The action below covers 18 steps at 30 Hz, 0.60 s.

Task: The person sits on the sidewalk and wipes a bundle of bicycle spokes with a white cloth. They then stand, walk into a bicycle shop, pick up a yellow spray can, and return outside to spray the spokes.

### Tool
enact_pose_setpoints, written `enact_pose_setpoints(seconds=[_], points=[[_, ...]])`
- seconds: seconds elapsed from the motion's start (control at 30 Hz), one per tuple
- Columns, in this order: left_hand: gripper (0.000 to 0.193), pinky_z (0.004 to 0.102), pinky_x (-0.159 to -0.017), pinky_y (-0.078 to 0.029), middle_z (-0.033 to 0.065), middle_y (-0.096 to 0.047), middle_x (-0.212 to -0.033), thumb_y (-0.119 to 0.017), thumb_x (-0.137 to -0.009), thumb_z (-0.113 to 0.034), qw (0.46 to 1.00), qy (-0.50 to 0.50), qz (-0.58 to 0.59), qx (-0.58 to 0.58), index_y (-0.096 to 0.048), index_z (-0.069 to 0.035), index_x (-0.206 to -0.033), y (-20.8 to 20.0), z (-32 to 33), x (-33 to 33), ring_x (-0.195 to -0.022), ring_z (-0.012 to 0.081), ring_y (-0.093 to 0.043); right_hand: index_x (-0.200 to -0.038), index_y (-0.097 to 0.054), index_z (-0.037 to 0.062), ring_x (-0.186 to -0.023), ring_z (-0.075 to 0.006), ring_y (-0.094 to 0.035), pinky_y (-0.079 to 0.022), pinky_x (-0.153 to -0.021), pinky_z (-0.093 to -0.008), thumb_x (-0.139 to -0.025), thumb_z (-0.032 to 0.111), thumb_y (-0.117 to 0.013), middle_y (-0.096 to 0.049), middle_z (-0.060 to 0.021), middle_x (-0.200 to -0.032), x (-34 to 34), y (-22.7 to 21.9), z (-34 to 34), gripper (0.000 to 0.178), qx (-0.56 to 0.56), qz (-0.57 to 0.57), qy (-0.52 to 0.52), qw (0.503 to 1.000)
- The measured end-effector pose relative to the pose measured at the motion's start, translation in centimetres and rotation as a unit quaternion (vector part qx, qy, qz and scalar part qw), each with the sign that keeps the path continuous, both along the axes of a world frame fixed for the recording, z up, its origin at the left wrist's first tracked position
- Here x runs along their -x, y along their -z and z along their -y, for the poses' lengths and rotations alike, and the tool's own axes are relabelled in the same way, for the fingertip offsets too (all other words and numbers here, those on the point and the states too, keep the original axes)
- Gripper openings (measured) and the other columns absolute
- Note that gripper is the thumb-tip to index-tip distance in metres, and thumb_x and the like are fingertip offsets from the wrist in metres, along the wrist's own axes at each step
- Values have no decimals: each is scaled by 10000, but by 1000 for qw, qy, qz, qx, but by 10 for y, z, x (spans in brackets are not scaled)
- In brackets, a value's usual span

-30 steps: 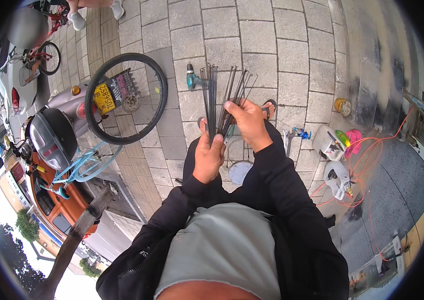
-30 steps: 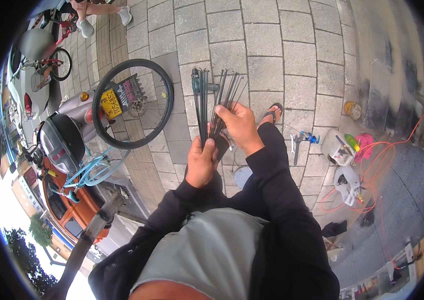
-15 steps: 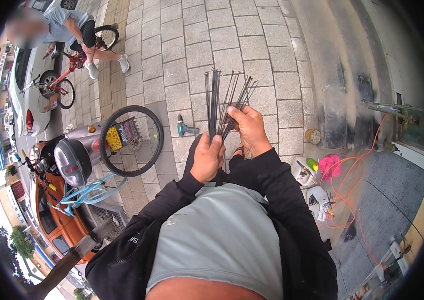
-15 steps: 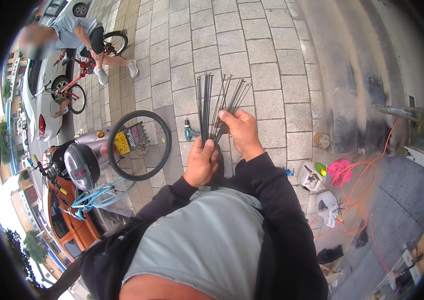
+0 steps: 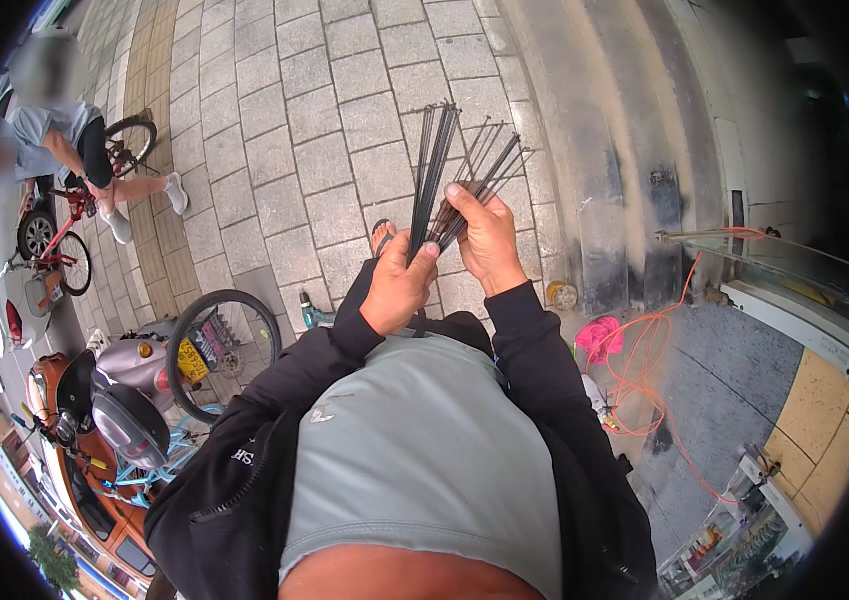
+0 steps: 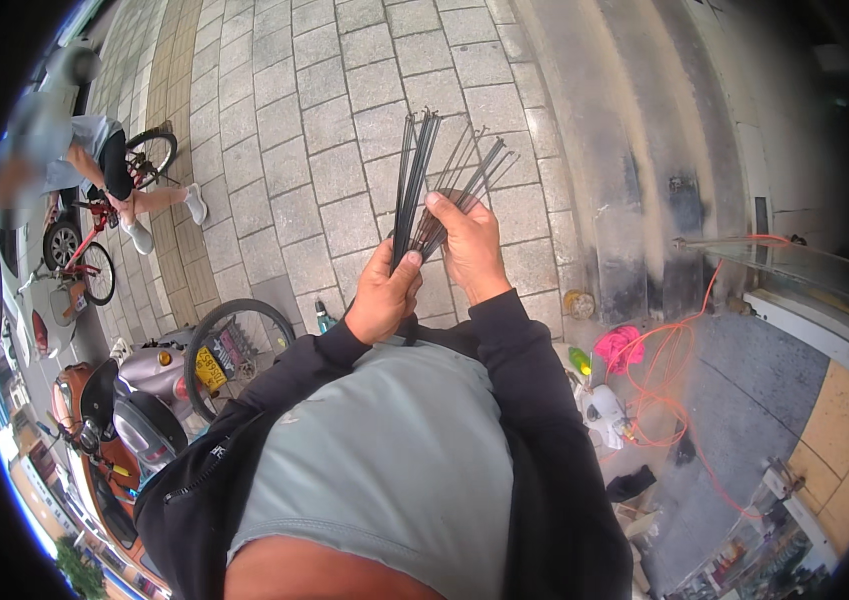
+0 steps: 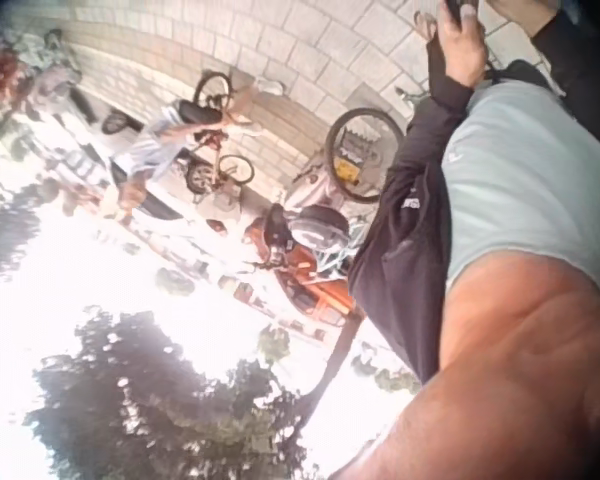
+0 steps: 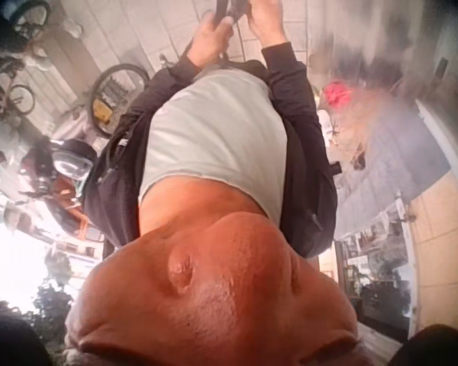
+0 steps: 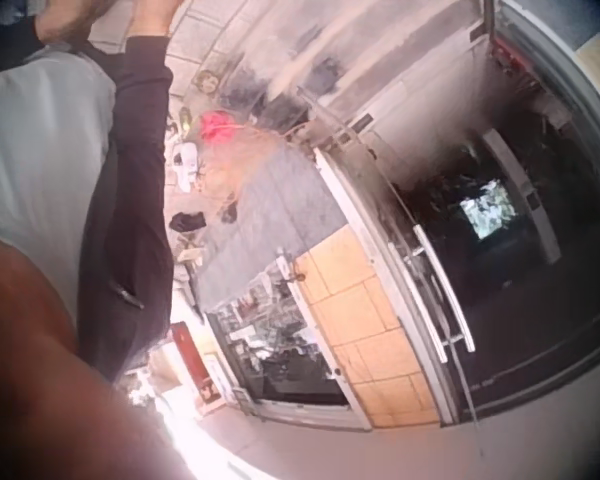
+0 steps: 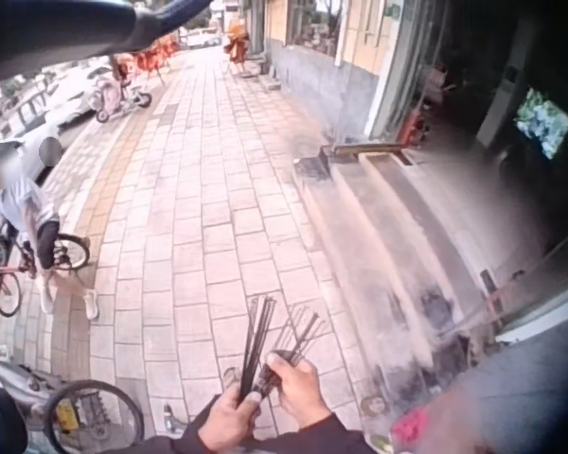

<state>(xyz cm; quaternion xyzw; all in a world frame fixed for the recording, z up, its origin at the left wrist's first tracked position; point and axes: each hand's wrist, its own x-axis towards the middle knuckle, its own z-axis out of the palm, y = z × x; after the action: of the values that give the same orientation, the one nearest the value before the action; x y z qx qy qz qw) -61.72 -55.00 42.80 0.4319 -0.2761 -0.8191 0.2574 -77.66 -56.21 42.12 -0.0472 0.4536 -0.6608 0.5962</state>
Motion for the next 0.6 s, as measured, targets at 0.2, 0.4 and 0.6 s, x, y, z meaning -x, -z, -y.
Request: enact_pose_setpoints(seconds=[0.2,0.4,0.6], points=[[150,234,-428,-283,-45,-463,-687,-564,-1113,-238,999,31,-22,-11,-529,-102,-1166,2,75,79,-524,38,-375,-993,-695,6,-729,-111,-661,-542,-677,-273,-997,81,-702,-717,-47,-874,72,-9,66,75,-22,-36,79,996],[126,228,-414,-264,-61,-437,-678,-554,-1116,-240,997,78,6,-1,-523,-151,-1200,3,143,187,-502,36,-339,-974,-681,16,-690,-139,-662,-553,-652,-293,-991,95,-702,-707,-65,-856,174,0,124,84,-34,-17,126,991],[141,227,-416,-268,-57,-429,-679,-546,-1120,-256,995,88,-3,45,-513,-142,-1196,-9,199,305,-506,37,-341,-1180,-637,2,-882,-137,-672,-547,-765,-298,-998,170,-716,-700,-58,-1014,321,-20,170,261,-15,-69,141,987]])
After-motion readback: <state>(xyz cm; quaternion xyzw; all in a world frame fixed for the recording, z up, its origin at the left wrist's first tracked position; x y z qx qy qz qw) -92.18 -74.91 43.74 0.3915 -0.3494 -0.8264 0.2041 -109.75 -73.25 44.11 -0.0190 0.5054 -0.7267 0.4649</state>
